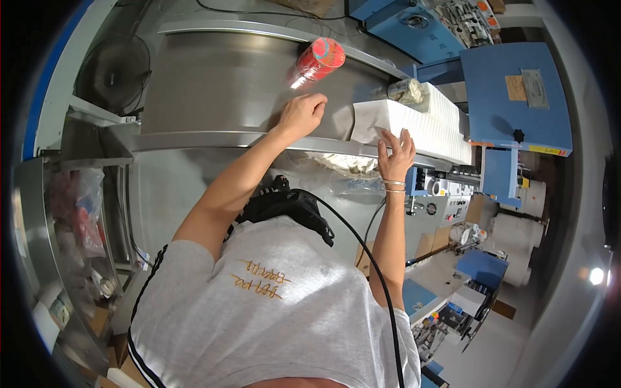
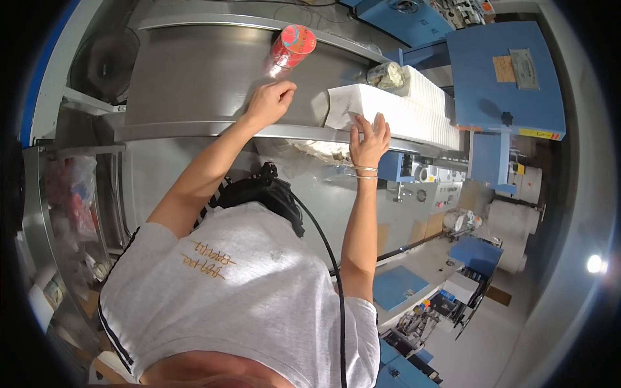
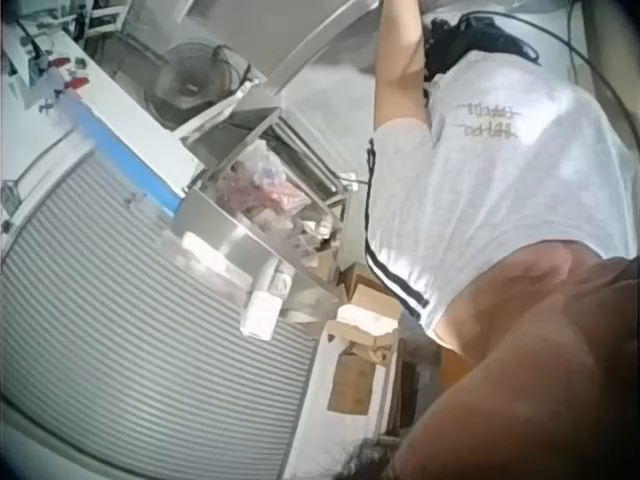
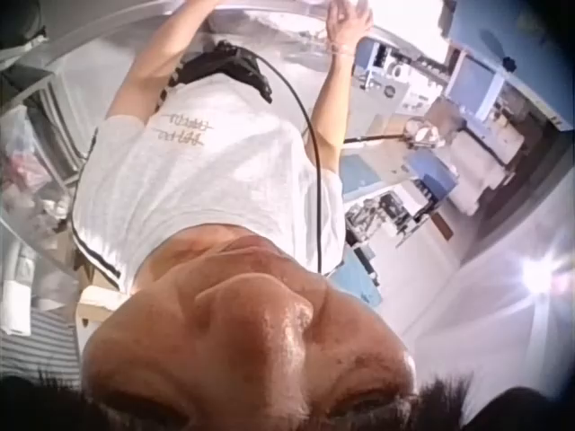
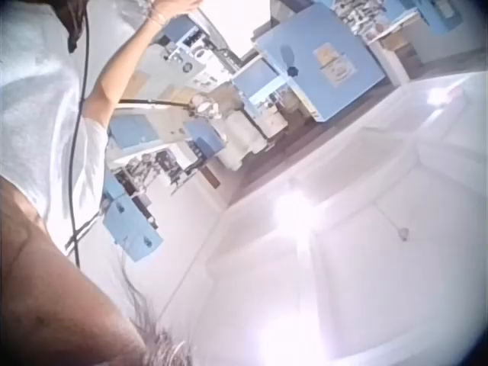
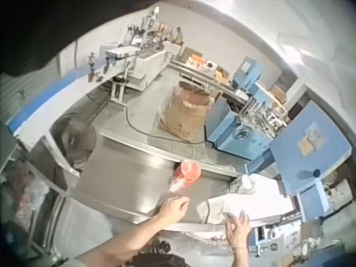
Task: Placing stacks of paper napkins onto a conveyor belt for packaging.
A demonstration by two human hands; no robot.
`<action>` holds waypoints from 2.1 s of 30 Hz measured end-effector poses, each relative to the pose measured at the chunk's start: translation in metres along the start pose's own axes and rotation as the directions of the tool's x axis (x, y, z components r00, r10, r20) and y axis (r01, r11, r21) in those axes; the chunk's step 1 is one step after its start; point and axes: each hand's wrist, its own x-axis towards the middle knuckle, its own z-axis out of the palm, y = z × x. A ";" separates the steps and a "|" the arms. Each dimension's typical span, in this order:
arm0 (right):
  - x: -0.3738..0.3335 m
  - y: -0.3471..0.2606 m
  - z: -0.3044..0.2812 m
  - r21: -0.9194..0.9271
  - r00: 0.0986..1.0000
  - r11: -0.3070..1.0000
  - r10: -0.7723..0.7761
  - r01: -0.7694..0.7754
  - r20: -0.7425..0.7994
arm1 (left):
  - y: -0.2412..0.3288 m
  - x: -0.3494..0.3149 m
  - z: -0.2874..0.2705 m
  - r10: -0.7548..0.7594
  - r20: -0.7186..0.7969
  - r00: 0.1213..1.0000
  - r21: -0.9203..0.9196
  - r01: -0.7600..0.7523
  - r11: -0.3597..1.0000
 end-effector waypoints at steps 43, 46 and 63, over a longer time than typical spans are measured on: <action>-0.016 0.063 0.020 0.643 0.966 0.730 -0.250 0.232 -0.065 | 0.076 -0.020 0.119 -0.027 0.212 0.977 0.176 -0.011 0.984; -0.011 0.084 0.025 0.649 0.965 0.719 -0.246 0.248 -0.095 | 0.077 -0.019 0.116 -0.043 0.182 0.982 0.147 0.016 0.989; 0.016 0.289 0.013 0.569 0.784 0.718 0.590 -0.401 -0.192 | 0.102 0.010 0.119 -0.487 0.351 0.799 -0.241 0.580 0.778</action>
